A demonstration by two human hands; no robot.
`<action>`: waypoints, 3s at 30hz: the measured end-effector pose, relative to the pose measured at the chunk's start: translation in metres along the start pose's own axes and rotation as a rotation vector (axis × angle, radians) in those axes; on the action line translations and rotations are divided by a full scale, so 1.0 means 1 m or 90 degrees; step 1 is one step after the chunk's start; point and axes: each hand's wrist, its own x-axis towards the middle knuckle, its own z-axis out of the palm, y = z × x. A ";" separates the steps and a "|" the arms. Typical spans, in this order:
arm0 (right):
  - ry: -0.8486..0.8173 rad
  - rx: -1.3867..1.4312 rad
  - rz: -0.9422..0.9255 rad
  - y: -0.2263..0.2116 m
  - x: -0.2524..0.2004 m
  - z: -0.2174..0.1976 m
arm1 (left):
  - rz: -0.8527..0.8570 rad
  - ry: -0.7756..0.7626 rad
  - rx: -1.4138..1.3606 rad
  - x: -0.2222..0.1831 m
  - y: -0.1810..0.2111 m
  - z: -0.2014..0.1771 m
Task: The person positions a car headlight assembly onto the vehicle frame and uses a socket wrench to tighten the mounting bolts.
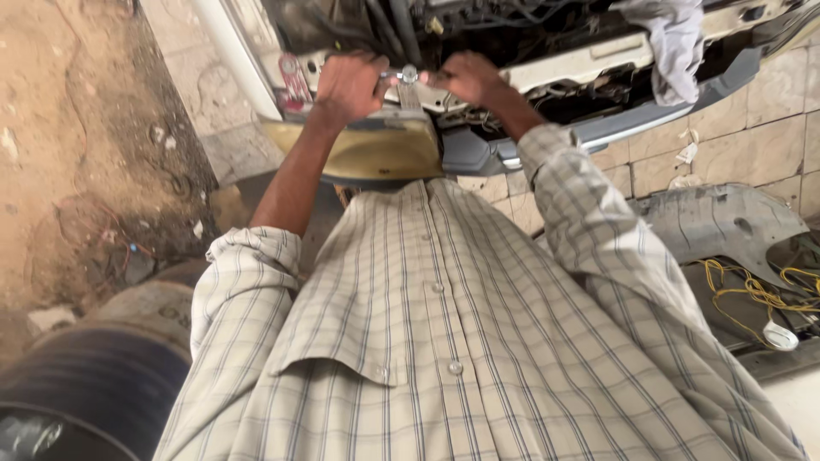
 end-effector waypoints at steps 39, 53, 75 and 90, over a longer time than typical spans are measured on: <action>0.091 0.656 0.413 -0.065 -0.066 0.059 | 0.038 -0.286 0.037 0.078 -0.065 0.052; 0.705 1.339 0.667 -0.239 0.030 0.144 | 0.693 -0.519 -0.036 0.157 -0.063 0.176; 0.242 1.357 0.035 -0.160 0.028 0.224 | -0.424 -0.320 -0.215 -0.012 0.024 0.062; 0.339 -0.247 0.007 -0.055 -0.043 -0.038 | -0.329 -0.154 -0.161 -0.024 0.049 0.032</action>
